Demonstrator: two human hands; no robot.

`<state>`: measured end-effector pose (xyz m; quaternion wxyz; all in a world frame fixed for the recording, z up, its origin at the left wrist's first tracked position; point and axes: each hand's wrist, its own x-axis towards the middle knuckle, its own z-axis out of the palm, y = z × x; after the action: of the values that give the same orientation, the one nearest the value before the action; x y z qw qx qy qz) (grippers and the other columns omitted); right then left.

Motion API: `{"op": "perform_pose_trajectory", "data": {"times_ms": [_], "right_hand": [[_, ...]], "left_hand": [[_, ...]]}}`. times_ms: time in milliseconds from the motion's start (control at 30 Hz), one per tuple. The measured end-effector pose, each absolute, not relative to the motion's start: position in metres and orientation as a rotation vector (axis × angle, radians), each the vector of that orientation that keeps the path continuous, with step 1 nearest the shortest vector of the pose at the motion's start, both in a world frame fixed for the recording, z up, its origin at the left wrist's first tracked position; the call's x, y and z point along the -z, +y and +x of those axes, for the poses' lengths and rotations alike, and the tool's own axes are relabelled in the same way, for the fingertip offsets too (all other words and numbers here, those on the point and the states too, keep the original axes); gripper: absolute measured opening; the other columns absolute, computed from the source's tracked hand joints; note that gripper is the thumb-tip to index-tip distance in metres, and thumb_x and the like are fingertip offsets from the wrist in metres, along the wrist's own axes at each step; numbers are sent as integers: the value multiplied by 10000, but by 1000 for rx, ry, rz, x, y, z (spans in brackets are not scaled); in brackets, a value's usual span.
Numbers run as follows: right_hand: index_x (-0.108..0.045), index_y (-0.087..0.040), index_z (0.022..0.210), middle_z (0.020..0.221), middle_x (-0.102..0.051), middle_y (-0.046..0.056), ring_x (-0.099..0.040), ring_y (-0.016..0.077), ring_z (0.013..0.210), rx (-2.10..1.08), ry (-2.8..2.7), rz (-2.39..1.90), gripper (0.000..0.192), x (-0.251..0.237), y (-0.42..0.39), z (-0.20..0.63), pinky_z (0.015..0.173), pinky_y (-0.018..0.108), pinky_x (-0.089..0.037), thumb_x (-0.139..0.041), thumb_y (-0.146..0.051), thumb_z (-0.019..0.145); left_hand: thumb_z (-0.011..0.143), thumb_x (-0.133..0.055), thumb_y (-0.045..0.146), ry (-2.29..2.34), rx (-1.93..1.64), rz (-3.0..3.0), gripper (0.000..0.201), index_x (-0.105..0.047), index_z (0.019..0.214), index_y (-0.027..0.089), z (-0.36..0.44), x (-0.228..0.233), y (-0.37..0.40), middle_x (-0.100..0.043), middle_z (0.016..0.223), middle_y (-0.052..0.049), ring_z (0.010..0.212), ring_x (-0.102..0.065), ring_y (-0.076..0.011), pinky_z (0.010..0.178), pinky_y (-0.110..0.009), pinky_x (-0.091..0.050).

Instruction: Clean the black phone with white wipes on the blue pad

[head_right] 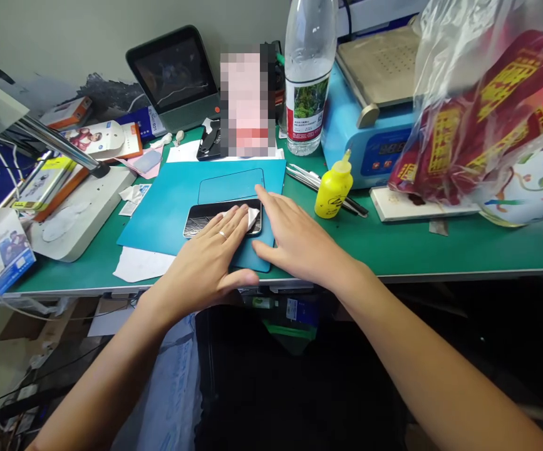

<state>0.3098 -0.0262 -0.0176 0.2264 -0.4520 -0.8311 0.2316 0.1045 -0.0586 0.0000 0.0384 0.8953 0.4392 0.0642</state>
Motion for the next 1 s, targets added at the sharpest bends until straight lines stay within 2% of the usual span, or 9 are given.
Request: {"op": "perform_pose_trajectory", "data": {"times_ms": [100, 200, 300, 433, 533, 667, 767, 1000], "right_hand": [[-291, -96, 1635, 1667, -412, 199, -375, 356, 1551, -649, -2308, -1243, 791, 17, -26, 310, 1250, 596, -346, -530, -343, 923], [-318, -116, 1628, 1676, -405, 182, -367, 350, 1559, -696, -2285, -1265, 749, 17, -26, 311, 1247, 609, -348, -496, -290, 921], [-324, -135, 1629, 1672, -414, 173, -373, 350, 1557, -717, -2275, -1264, 737, 18, -27, 312, 1237, 618, -362, -481, -268, 921], [-314, -158, 1636, 1681, -405, 160, -369, 351, 1561, -689, -2268, -1263, 739, 17, -30, 312, 1243, 626, -353, -502, -298, 935], [-315, -171, 1637, 1681, -408, 156, -376, 335, 1562, -693, -2260, -1277, 749, 15, -31, 311, 1254, 602, -352, -534, -345, 943], [-347, -129, 1619, 1663, -431, 183, -409, 314, 1547, -731, -2236, -1275, 704, 18, -26, 314, 1275, 564, -330, -496, -359, 971], [-353, -180, 1622, 1674, -423, 155, -412, 299, 1547, -731, -2201, -1255, 649, 24, -20, 314, 1288, 565, -301, -456, -338, 1001], [-337, -196, 1636, 1654, -454, 158, -412, 337, 1544, -626, -2280, -1276, 649, 28, -18, 312, 1278, 598, -315, -445, -404, 1031]], "left_hand": [[953, -208, 833, 1396, -175, 2782, 1044, -346, 1603, 27, 85, 1, -71, -356, 1672, -235, 1582, -328, -331, 1298, -481, -287], [999, -216, 781, 1588, -137, 2746, 964, -285, 1634, 59, 55, 6, -78, -332, 1680, -250, 1588, -302, -358, 1278, -540, -306], [1032, -204, 731, 1749, -78, 2691, 923, -238, 1646, 42, 29, 12, -82, -322, 1677, -274, 1587, -289, -389, 1265, -596, -303], [1025, -208, 741, 1706, -127, 2730, 952, -229, 1641, 15, 31, 16, -87, -304, 1679, -288, 1591, -272, -402, 1256, -618, -310], [972, -227, 812, 1617, -205, 2757, 1053, -268, 1621, -16, 63, 18, -88, -311, 1673, -290, 1592, -276, -390, 1267, -570, -317], [904, -241, 867, 1479, -287, 2813, 1142, -405, 1550, -60, 117, 15, -81, -376, 1649, -262, 1582, -320, -344, 1306, -453, -270], [893, -299, 868, 1430, -327, 2843, 1168, -399, 1539, -100, 137, 11, -73, -361, 1652, -280, 1588, -303, -353, 1323, -445, -222], [901, -331, 855, 1760, -255, 2611, 1148, -360, 1574, -76, 87, 6, -82, -343, 1671, -259, 1594, -291, -343, 1321, -424, -225]]}}
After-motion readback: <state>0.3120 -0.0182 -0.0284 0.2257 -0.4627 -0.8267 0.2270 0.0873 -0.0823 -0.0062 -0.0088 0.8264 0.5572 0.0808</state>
